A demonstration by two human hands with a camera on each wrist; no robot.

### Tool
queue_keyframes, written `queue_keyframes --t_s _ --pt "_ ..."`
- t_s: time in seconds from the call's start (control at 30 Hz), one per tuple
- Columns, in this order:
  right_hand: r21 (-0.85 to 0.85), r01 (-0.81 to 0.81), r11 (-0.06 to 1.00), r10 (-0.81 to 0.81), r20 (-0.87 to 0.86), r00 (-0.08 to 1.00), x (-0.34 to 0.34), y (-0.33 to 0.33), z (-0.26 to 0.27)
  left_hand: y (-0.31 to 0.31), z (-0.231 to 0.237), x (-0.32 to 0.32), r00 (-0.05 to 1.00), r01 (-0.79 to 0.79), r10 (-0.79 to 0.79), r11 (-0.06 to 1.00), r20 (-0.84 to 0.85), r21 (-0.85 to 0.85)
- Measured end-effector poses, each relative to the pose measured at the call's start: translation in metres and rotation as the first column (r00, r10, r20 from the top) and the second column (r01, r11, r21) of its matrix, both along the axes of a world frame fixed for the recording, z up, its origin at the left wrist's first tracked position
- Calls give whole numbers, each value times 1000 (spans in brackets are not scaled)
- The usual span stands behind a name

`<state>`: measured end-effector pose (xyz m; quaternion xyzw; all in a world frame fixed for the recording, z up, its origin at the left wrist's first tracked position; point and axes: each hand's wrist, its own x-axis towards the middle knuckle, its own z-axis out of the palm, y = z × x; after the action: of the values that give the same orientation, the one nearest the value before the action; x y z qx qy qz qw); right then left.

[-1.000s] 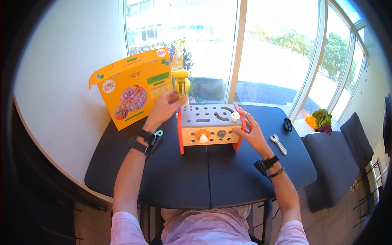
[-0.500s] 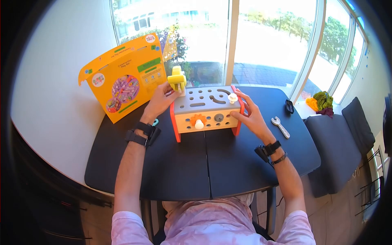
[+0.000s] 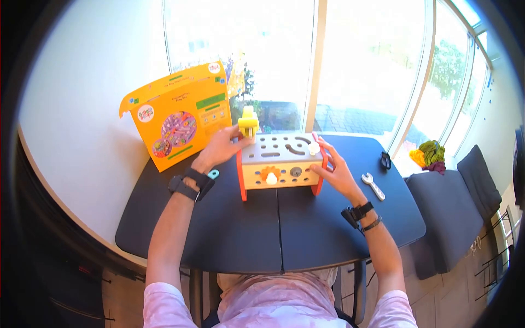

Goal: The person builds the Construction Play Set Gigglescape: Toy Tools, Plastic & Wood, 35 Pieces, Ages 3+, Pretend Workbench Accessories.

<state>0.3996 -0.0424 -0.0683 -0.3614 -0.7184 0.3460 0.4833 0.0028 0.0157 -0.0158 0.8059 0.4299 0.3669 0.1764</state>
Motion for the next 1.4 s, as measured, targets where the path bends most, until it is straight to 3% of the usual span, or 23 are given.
queue_keyframes --t_s 0.23,0.37,0.5,0.63,0.83,0.97,1.13,1.27,1.33,1.4 --pt "4 13 1000 -13 34 999 1 1 -1 -8 -41 -51 977 -156 158 987 144 -26" --pt "10 35 999 -36 55 998 1 -1 1 -22 -63 -96 895 -391 359 917 -265 -81" --pt "5 39 999 -39 47 998 0 -2 1 -45 -62 -112 749 -572 446 809 -490 -137" --pt "7 15 1000 -16 53 998 3 2 -1 -44 -79 -130 740 -553 400 819 -541 -151" --pt "-29 25 999 -23 75 997 4 0 3 -33 -85 -140 799 -538 370 792 -474 -288" --pt "-20 25 999 -23 88 996 4 1 5 -40 -81 -133 776 -575 417 775 -473 -261" --pt "124 47 991 -60 107 992 7 12 4 -49 -75 -135 813 -540 420 803 -403 -252" --pt "55 179 982 -184 97 978 9 22 -1 -55 -62 -139 942 -326 284 903 -179 -280" --pt "62 172 983 -176 75 981 15 38 -14 -71 -39 -123 983 -184 183 931 -31 -314" --pt "67 181 981 -186 79 979 17 48 -20 -80 -24 -108 995 -97 103 966 13 -241"
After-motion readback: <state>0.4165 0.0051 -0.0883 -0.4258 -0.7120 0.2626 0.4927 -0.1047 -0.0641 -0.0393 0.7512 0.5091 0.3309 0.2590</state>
